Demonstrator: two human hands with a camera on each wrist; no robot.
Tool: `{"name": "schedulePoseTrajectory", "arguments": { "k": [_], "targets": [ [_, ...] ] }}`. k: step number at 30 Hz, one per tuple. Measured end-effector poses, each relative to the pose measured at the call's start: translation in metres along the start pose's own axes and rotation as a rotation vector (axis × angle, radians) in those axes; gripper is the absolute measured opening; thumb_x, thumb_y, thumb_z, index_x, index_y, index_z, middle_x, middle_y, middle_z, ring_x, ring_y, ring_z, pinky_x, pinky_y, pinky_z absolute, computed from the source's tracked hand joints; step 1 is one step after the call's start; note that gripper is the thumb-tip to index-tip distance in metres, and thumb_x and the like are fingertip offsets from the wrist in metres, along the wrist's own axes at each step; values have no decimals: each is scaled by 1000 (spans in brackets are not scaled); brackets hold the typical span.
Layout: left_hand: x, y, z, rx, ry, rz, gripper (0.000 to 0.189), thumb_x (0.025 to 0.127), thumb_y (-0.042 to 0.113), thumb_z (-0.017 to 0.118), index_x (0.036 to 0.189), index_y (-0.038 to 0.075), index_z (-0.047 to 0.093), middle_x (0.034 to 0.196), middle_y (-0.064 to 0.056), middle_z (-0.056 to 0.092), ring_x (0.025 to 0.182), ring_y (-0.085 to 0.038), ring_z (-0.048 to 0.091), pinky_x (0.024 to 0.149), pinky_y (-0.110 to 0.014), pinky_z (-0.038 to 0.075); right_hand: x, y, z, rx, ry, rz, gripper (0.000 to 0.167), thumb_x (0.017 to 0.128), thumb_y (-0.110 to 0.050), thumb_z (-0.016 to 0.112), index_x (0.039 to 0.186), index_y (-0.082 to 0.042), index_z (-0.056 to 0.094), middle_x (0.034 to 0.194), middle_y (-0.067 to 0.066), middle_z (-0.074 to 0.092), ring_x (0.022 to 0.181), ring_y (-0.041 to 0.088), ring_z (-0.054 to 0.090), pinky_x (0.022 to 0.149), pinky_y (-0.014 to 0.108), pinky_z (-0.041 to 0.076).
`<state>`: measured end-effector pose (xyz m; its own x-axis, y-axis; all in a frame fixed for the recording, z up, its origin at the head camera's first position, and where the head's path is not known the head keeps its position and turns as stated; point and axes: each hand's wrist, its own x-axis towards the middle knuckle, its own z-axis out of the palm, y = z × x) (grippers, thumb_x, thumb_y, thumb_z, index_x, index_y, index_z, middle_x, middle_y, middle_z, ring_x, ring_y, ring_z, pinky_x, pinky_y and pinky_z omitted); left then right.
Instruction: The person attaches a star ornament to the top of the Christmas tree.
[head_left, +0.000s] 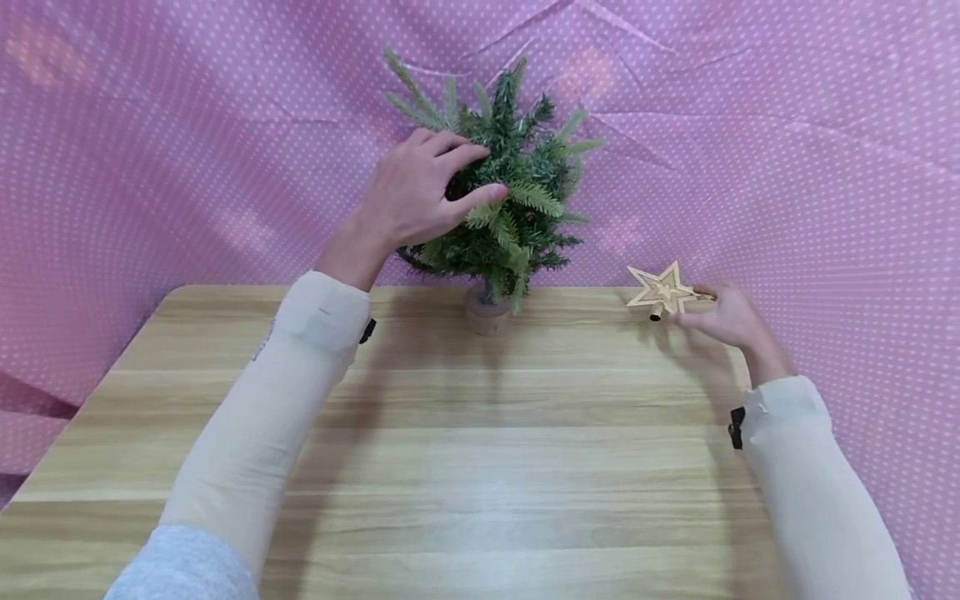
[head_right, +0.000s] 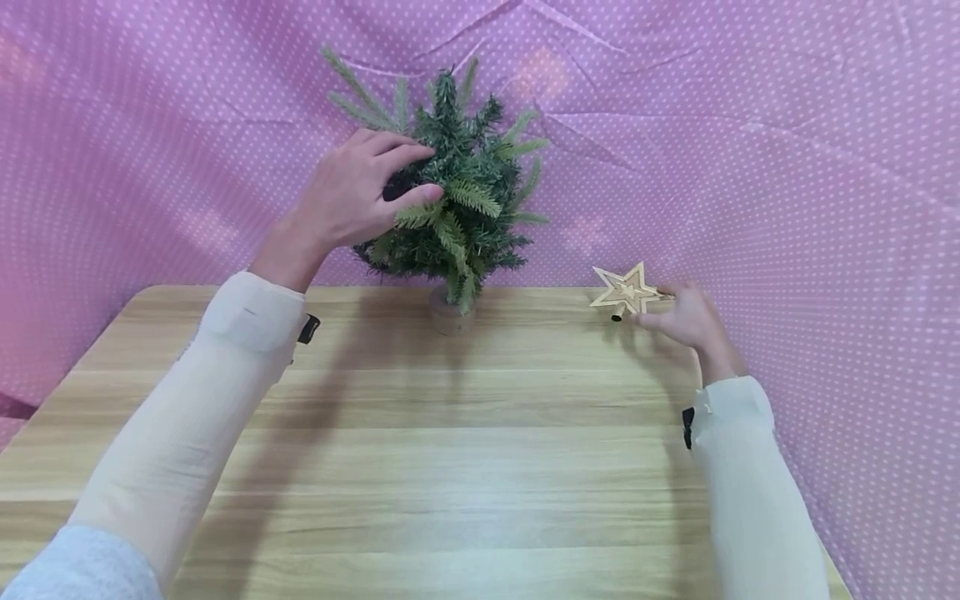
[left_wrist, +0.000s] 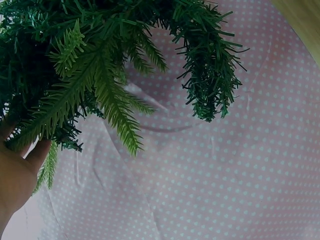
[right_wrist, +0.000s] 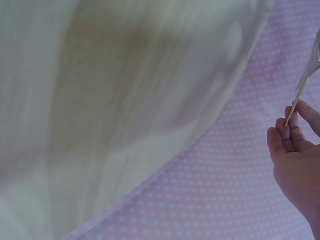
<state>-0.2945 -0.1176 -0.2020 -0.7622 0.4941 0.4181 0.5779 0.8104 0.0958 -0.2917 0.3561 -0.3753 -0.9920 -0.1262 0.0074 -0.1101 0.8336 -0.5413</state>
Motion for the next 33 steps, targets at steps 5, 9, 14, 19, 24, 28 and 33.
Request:
{"name": "schedulePoseTrajectory", "arguments": {
  "k": [5, 9, 14, 19, 24, 28, 33],
  "targets": [
    [0, -2, 1, -2, 7, 9, 72, 97, 71, 44, 150, 22, 52, 151, -8, 50, 139, -32, 42, 112, -56, 36, 0, -10, -1, -3, 19, -16, 85, 88, -37, 78, 144, 16, 41, 145, 43, 37, 136, 61, 30, 108, 74, 25],
    [1, -4, 3, -2, 10, 17, 72, 97, 71, 44, 150, 21, 53, 151, -8, 50, 139, -32, 42, 112, -56, 36, -1, -16, -1, 4, 34, -5, 87, 87, -40, 79, 144, 15, 42, 147, 43, 36, 136, 60, 30, 107, 75, 25],
    [2, -6, 3, 1, 14, 23, 73, 97, 71, 44, 149, 21, 53, 151, -8, 50, 139, -32, 42, 113, -55, 36, -1, -22, 0, 7, 80, -10, 88, 86, -41, 80, 143, 15, 44, 145, 41, 38, 133, 58, 33, 105, 75, 27],
    [2, -7, 4, 1, 20, 26, 72, 97, 70, 45, 149, 21, 53, 150, -9, 51, 139, -32, 42, 113, -55, 35, -2, -27, -1, 6, 96, 11, 89, 87, -45, 78, 145, 13, 43, 144, 42, 36, 132, 59, 32, 103, 77, 27],
    [1, -8, 5, -2, 27, 33, 72, 97, 70, 46, 148, 20, 54, 150, -9, 51, 139, -32, 43, 113, -55, 35, -5, -33, -3, 14, 110, 26, 91, 87, -50, 77, 149, 8, 42, 148, 43, 31, 134, 61, 28, 102, 79, 27],
    [1, -9, 6, -7, 34, 36, 72, 97, 70, 46, 148, 20, 55, 149, -9, 52, 138, -32, 43, 113, -55, 36, -7, -40, -4, 17, 147, -5, 87, 86, -48, 78, 148, 4, 46, 144, 40, 38, 129, 57, 36, 98, 75, 34],
    [1, -9, 6, -9, 41, 39, 72, 97, 70, 47, 148, 21, 55, 148, -9, 53, 138, -32, 44, 112, -54, 36, -10, -46, -6, 17, 176, -28, 83, 87, -48, 76, 147, 3, 49, 134, 34, 45, 120, 52, 42, 92, 71, 40]
  ]
}}
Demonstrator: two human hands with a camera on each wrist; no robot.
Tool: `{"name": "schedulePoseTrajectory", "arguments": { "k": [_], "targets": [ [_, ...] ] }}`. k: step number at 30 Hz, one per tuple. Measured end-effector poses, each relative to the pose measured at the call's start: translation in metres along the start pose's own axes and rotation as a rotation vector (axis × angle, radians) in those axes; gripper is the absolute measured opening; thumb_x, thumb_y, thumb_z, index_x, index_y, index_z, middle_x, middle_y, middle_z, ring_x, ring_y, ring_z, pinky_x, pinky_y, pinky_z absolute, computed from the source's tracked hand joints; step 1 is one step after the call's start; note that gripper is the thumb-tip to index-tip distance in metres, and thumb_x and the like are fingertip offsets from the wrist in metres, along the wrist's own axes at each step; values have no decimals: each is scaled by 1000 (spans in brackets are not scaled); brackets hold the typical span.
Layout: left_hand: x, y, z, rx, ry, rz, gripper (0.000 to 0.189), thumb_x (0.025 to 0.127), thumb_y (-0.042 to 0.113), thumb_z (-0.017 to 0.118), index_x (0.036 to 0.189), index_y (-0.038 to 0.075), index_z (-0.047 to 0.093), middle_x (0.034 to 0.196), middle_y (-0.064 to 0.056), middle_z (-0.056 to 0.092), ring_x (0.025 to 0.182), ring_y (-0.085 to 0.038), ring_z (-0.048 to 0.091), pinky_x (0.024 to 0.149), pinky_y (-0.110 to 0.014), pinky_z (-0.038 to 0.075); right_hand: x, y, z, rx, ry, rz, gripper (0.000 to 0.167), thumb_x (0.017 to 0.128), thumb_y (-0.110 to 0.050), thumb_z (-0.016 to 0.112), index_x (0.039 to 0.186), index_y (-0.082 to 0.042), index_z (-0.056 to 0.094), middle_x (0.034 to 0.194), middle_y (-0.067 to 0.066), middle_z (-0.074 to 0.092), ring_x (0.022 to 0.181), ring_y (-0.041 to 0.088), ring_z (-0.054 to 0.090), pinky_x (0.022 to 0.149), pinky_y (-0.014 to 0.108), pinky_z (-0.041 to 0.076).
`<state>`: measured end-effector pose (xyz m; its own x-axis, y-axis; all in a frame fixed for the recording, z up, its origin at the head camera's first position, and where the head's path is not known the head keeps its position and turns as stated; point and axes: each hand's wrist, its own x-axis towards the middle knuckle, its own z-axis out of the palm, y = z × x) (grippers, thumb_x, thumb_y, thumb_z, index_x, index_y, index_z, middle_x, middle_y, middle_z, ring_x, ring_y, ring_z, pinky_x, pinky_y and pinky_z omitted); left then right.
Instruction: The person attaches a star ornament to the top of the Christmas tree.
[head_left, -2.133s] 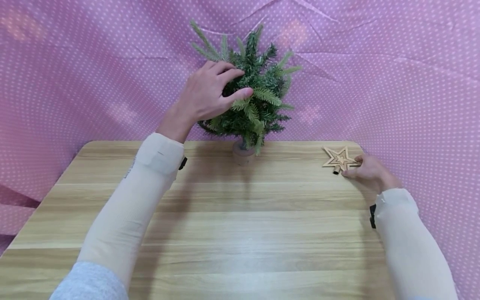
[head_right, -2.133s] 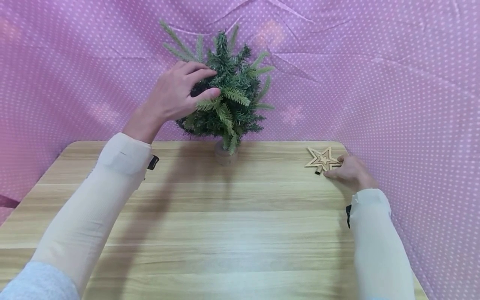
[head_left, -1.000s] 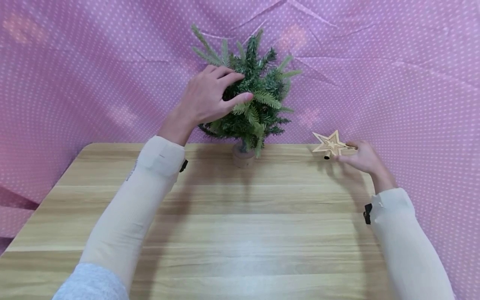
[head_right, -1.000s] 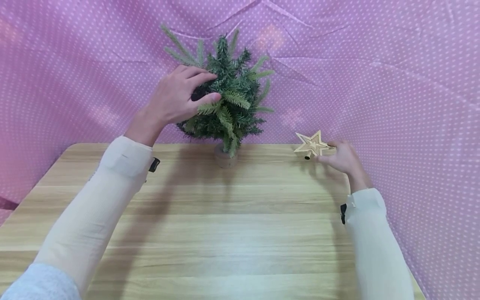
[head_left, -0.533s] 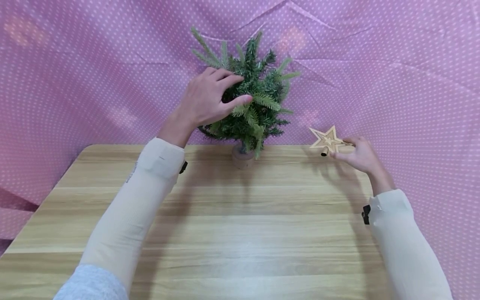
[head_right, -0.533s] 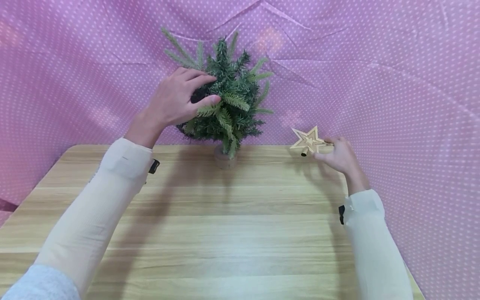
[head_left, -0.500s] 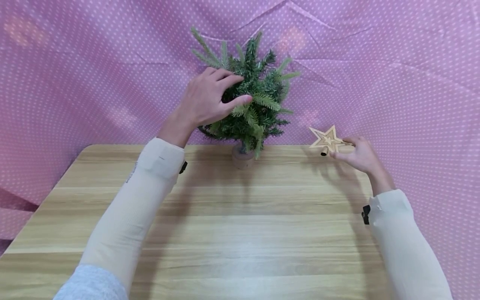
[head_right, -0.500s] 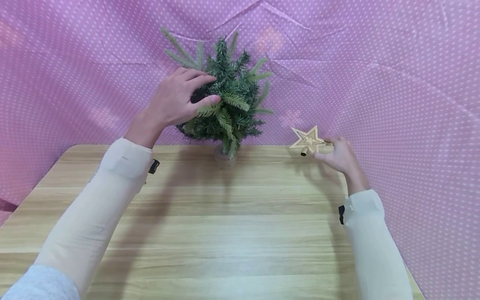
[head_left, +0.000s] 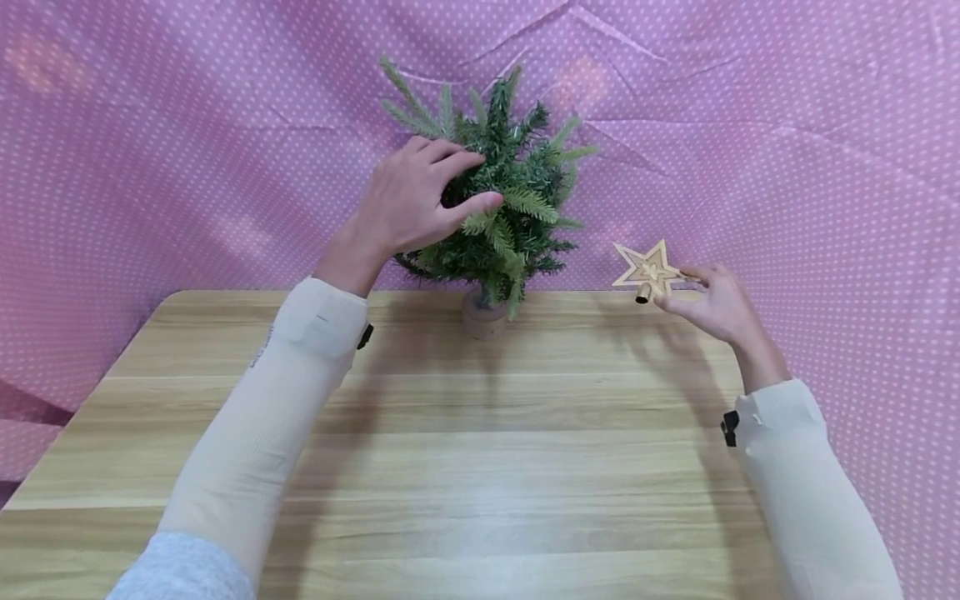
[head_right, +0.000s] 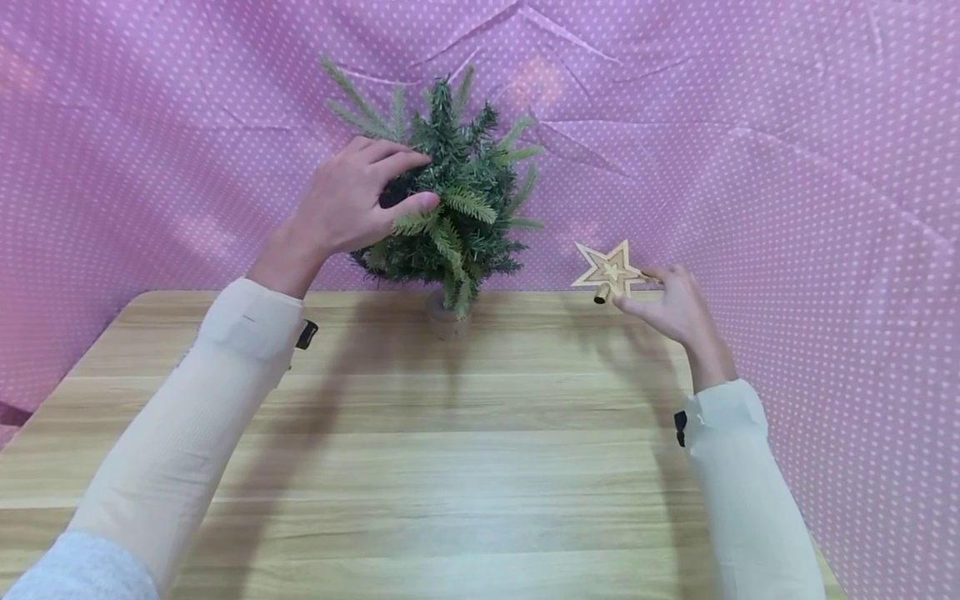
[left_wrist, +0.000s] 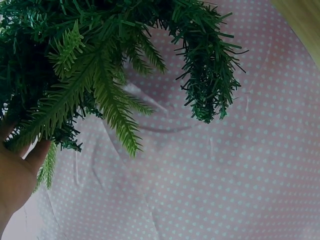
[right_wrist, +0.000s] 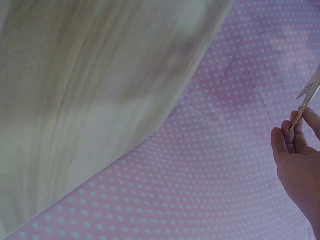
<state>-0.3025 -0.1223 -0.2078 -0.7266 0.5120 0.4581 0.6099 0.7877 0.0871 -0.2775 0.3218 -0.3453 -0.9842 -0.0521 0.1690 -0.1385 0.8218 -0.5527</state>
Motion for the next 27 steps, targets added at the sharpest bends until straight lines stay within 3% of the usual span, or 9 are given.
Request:
{"name": "schedulePoseTrajectory", "arguments": {
  "k": [10, 16, 27],
  "targets": [
    [1, 0, -1, -16, 4, -12, 71, 97, 70, 48, 147, 21, 56, 148, -8, 53, 138, -31, 44, 113, -54, 36, 2, -20, -3, -7, 64, -66, 77, 88, -46, 76, 141, 6, 54, 124, 29, 51, 114, 46, 45, 89, 62, 39],
    [-1, 0, -2, -18, 6, -11, 71, 96, 70, 48, 146, 21, 57, 148, -8, 53, 138, -31, 44, 113, -53, 35, 1, -29, -6, 1, 74, -72, 77, 88, -46, 76, 140, 7, 54, 127, 29, 51, 118, 46, 43, 94, 63, 37],
    [-1, 1, -2, -13, 6, -7, 71, 96, 70, 48, 144, 20, 59, 147, -8, 54, 138, -31, 44, 114, -53, 35, -1, -48, -9, 1, 127, -112, 72, 87, -41, 77, 137, 6, 56, 121, 27, 52, 113, 45, 44, 92, 60, 37]
  ]
}}
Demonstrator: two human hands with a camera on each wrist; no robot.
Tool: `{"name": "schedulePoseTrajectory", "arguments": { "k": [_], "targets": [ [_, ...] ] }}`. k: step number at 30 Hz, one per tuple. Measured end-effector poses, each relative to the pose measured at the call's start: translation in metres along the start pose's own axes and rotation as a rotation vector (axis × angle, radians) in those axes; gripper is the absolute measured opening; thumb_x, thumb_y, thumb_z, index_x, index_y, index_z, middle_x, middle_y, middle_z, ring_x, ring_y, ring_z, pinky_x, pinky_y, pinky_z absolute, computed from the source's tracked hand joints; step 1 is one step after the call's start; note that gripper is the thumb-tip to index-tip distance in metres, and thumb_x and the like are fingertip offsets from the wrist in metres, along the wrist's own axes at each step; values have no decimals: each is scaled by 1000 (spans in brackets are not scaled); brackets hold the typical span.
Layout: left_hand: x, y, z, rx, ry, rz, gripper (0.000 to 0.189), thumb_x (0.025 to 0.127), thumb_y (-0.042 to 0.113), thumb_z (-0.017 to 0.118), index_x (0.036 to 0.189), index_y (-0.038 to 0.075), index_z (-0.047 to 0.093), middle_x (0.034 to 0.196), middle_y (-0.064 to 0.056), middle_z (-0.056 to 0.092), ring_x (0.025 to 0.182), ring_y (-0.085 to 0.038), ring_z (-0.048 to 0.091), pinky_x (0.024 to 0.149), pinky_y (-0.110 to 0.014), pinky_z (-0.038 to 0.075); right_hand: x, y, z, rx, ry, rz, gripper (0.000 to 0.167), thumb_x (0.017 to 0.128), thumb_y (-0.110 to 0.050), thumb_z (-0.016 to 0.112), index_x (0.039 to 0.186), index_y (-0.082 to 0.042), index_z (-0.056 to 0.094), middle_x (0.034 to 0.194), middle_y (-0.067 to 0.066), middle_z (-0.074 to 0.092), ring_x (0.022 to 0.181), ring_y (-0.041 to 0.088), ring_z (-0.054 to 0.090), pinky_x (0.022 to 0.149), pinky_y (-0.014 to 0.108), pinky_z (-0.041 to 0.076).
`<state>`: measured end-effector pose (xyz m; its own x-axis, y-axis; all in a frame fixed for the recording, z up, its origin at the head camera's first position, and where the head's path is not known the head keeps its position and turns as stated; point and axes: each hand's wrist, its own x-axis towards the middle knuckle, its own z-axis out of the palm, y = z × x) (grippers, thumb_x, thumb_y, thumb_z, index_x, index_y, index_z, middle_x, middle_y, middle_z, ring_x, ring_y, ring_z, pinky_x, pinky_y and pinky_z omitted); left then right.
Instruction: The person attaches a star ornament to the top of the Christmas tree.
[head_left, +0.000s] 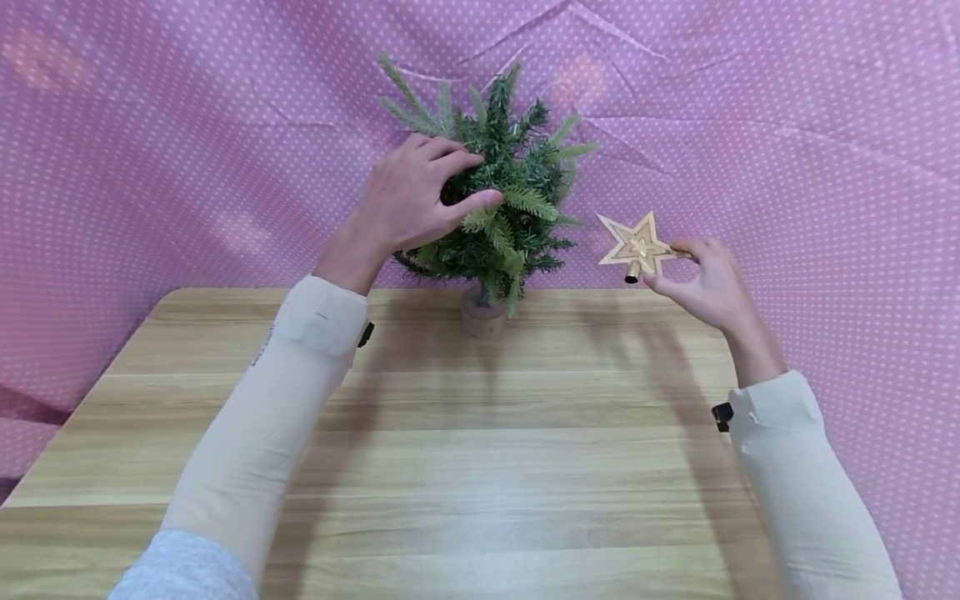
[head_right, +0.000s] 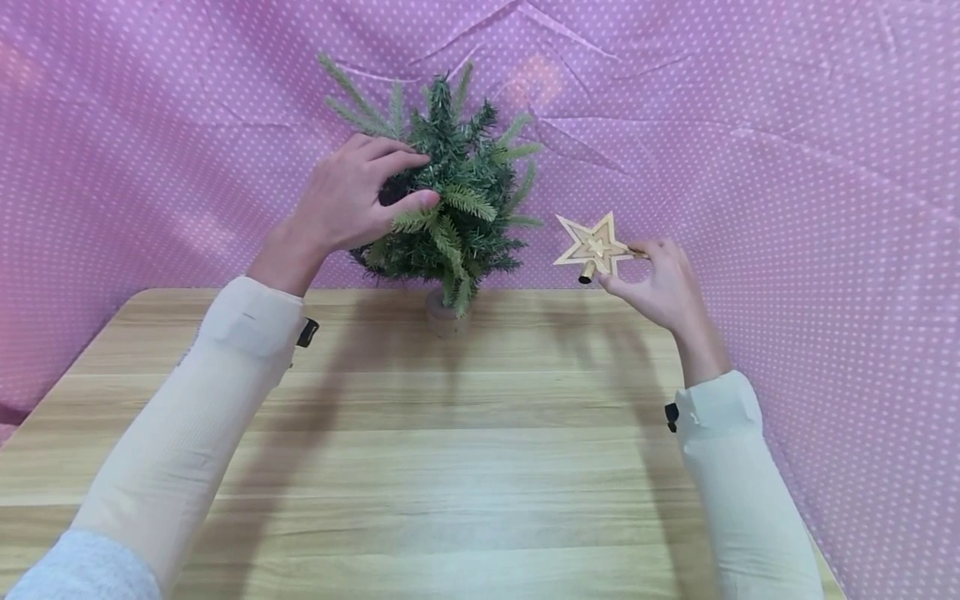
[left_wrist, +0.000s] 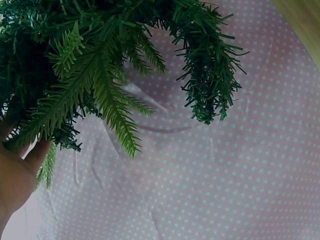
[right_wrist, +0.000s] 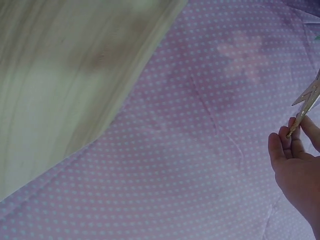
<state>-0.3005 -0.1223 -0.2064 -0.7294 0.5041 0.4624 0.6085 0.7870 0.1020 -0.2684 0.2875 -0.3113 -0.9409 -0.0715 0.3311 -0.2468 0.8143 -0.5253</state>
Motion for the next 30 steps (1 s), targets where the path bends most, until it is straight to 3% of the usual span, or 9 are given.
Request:
{"name": "schedulePoseTrajectory", "arguments": {
  "k": [21, 30],
  "targets": [
    [5, -6, 2, -1, -10, 6, 72, 95, 71, 49, 142, 18, 61, 146, -9, 54, 137, -32, 45, 112, -54, 38, 7, -27, -5, -9, 51, -5, 71, 88, -45, 75, 140, 0, 58, 122, 25, 53, 114, 43, 47, 92, 59, 38],
    [6, -9, 3, -9, -6, 10, 71, 95, 71, 50, 141, 18, 62, 146, -9, 55, 137, -32, 45, 111, -55, 38, 14, -39, -7, -4, 69, -13, 72, 87, -44, 75, 139, 2, 57, 131, 27, 54, 119, 44, 47, 98, 63, 37]
  ]
}}
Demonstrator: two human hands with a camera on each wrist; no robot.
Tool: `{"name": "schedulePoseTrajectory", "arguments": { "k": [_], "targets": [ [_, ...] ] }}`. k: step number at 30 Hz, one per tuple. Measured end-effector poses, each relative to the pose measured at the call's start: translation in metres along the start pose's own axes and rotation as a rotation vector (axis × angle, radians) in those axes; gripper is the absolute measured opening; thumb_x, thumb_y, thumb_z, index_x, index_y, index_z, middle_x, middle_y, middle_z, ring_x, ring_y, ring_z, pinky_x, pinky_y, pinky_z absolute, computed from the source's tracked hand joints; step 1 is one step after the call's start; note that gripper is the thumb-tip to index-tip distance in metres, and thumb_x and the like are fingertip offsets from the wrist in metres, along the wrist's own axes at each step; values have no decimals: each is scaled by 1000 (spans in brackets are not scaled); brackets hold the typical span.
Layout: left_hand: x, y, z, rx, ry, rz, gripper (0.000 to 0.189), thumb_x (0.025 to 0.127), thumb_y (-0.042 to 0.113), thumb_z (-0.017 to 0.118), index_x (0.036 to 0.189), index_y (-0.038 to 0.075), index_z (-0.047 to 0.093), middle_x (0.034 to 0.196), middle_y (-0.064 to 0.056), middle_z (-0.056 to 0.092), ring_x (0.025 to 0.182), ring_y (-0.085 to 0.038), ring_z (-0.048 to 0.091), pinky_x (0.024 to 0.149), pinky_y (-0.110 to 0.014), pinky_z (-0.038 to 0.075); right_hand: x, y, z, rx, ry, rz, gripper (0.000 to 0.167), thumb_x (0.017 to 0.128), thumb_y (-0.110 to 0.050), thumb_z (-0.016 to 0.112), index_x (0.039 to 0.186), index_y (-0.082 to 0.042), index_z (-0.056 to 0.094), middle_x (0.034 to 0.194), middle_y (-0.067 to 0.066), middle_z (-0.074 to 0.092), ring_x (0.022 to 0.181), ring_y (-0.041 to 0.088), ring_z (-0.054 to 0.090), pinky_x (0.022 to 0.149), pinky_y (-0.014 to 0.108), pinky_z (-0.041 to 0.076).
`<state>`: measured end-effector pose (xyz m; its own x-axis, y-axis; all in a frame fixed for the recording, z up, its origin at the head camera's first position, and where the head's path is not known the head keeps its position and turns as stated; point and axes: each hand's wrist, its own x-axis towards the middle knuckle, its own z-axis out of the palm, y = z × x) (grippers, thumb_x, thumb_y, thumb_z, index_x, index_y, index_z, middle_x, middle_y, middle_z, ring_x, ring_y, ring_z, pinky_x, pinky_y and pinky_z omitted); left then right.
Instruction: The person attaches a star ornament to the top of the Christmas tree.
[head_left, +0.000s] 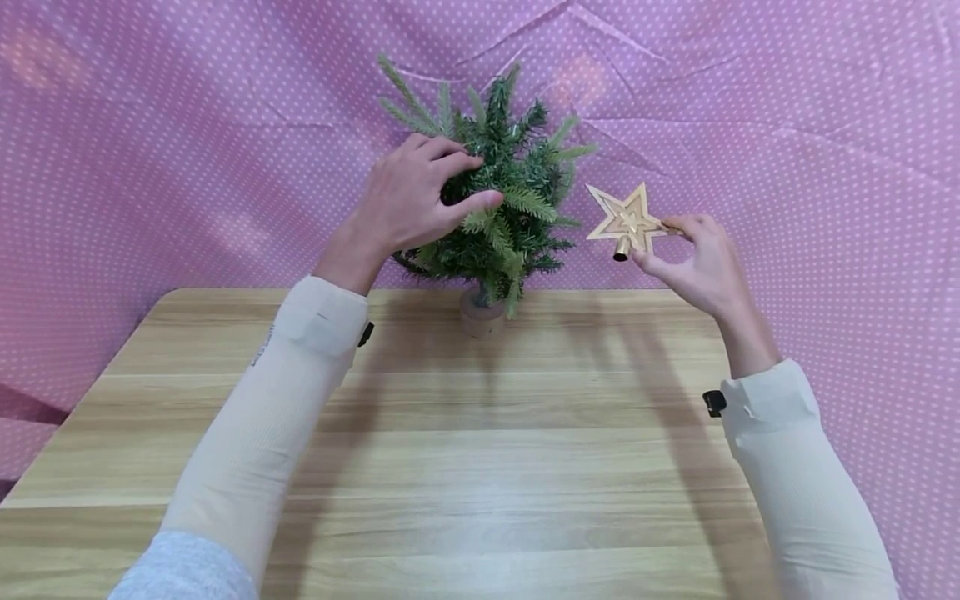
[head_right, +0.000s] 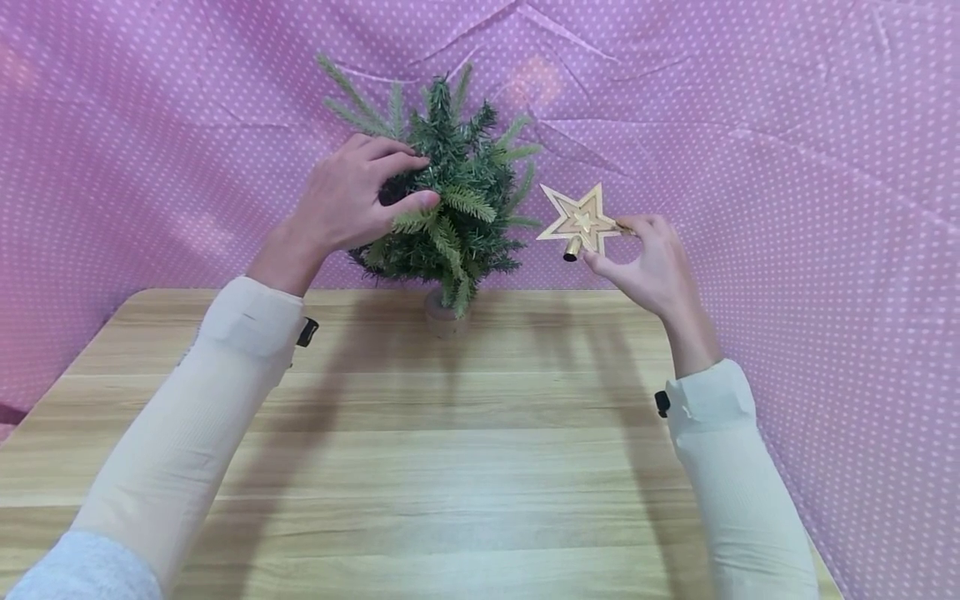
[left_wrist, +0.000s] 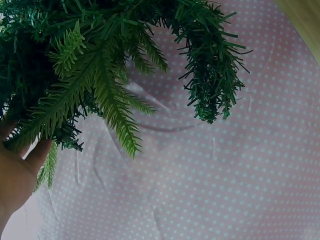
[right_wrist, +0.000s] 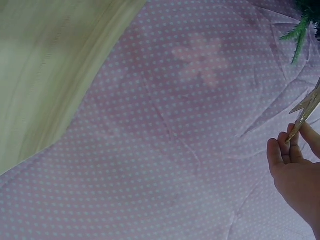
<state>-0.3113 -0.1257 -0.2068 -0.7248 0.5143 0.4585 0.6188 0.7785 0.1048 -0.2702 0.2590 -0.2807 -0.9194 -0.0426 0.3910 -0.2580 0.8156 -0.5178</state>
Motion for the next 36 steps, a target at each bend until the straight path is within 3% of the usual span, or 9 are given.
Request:
{"name": "schedulePoseTrajectory", "arguments": {
  "k": [18, 29, 36],
  "targets": [
    [1, 0, -2, -5, 4, 4, 72, 94, 71, 50, 140, 18, 63, 144, -9, 56, 135, -33, 46, 109, -56, 40, 11, -26, -11, 30, 49, -33, 72, 85, -41, 78, 138, 3, 58, 132, 25, 54, 119, 40, 48, 101, 60, 38],
    [-1, 0, 0, -4, 1, 5, 71, 95, 70, 51, 140, 18, 63, 143, -10, 57, 134, -33, 47, 108, -56, 41, 16, -40, -13, 14, 22, -25, 75, 85, -47, 76, 142, -2, 57, 134, 22, 54, 120, 38, 48, 101, 60, 39],
    [0, 0, -1, -5, -2, 4, 71, 95, 71, 51, 141, 19, 62, 144, -10, 56, 135, -33, 46, 109, -56, 40, 21, -49, -15, 37, 46, -47, 74, 84, -45, 78, 141, -2, 58, 132, 22, 54, 119, 37, 48, 102, 59, 38]
  ]
}}
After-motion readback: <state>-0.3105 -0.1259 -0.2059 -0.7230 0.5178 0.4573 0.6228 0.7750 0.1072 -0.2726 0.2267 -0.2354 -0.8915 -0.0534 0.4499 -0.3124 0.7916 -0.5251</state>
